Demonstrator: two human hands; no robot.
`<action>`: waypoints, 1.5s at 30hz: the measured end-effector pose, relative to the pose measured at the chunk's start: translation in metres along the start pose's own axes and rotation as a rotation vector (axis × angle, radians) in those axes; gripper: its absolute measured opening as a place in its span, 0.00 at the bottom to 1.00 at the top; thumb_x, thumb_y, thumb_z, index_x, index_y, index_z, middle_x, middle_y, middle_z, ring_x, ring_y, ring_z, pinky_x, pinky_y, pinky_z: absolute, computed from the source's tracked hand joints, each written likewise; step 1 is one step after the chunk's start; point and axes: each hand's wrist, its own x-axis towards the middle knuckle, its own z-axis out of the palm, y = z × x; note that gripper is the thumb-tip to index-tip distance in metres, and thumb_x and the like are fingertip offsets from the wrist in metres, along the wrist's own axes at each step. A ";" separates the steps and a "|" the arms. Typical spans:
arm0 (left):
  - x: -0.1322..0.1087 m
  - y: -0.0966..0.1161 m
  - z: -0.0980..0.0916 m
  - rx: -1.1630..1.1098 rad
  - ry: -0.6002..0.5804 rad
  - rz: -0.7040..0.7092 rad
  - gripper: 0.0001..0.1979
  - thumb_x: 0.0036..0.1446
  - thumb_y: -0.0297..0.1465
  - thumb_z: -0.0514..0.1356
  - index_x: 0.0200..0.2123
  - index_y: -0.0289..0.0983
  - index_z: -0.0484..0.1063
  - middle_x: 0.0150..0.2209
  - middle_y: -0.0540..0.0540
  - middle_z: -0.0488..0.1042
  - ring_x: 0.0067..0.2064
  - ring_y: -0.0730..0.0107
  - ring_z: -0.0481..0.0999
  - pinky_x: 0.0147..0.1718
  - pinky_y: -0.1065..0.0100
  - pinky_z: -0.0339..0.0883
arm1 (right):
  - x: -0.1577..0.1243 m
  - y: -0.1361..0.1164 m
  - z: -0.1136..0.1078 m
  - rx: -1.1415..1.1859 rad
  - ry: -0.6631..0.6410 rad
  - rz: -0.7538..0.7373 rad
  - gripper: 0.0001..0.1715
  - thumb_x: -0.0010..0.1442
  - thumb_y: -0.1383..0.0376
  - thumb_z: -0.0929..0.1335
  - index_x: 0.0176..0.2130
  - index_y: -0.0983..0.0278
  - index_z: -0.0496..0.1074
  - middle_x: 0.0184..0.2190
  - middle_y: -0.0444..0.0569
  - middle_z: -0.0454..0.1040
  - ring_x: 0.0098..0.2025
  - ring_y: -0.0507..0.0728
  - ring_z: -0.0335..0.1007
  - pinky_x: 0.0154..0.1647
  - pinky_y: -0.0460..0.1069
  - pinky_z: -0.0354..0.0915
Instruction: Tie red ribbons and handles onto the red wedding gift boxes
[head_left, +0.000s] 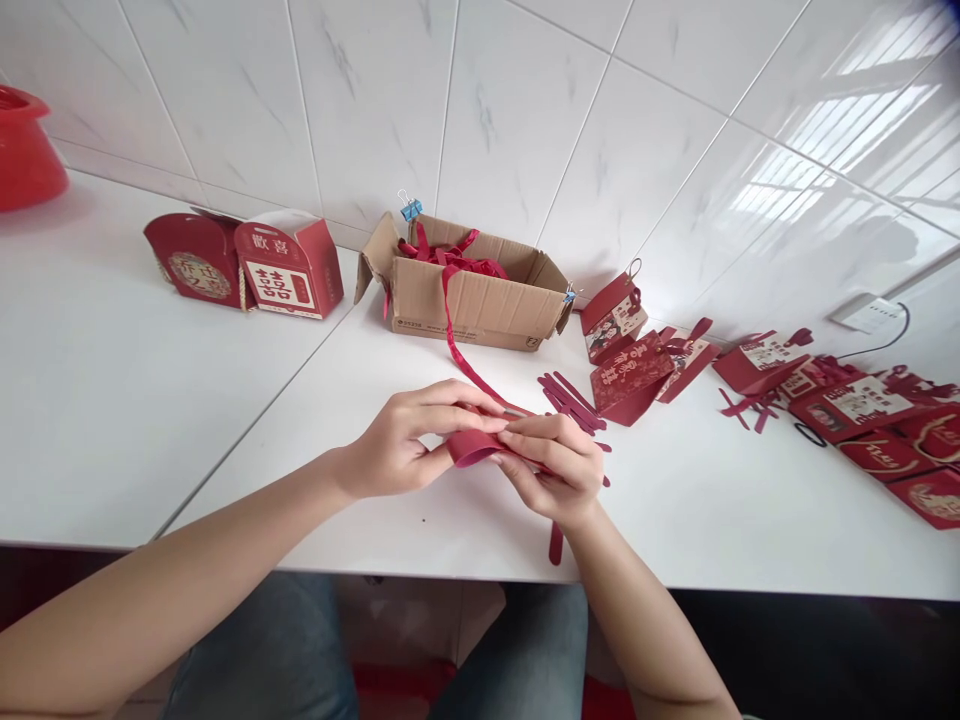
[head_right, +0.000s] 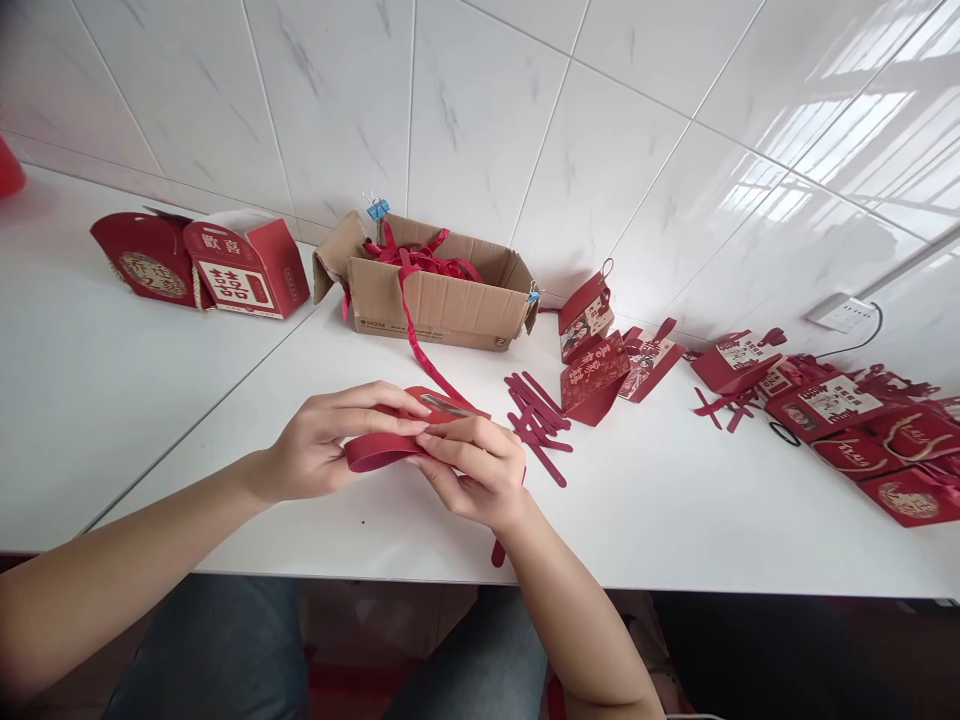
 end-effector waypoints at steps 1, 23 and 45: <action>0.000 -0.001 0.000 -0.007 0.007 0.009 0.15 0.57 0.23 0.60 0.47 0.40 0.75 0.46 0.40 0.76 0.46 0.63 0.77 0.44 0.63 0.75 | -0.001 0.000 0.000 0.001 0.001 0.001 0.25 0.53 0.74 0.72 0.50 0.57 0.74 0.32 0.47 0.75 0.31 0.54 0.77 0.31 0.49 0.77; 0.001 0.006 0.001 0.108 0.064 -0.008 0.04 0.55 0.24 0.62 0.33 0.37 0.75 0.37 0.44 0.69 0.40 0.67 0.75 0.40 0.64 0.74 | -0.001 -0.005 0.008 0.258 0.027 0.122 0.18 0.52 0.77 0.71 0.40 0.58 0.76 0.26 0.41 0.63 0.34 0.55 0.77 0.31 0.49 0.77; -0.031 -0.050 0.040 0.238 0.201 -0.118 0.34 0.55 0.30 0.61 0.59 0.47 0.46 0.60 0.38 0.49 0.60 0.45 0.55 0.49 0.47 0.63 | 0.020 0.056 -0.050 -0.042 0.595 0.760 0.16 0.50 0.54 0.73 0.30 0.63 0.68 0.30 0.43 0.71 0.34 0.52 0.70 0.38 0.49 0.68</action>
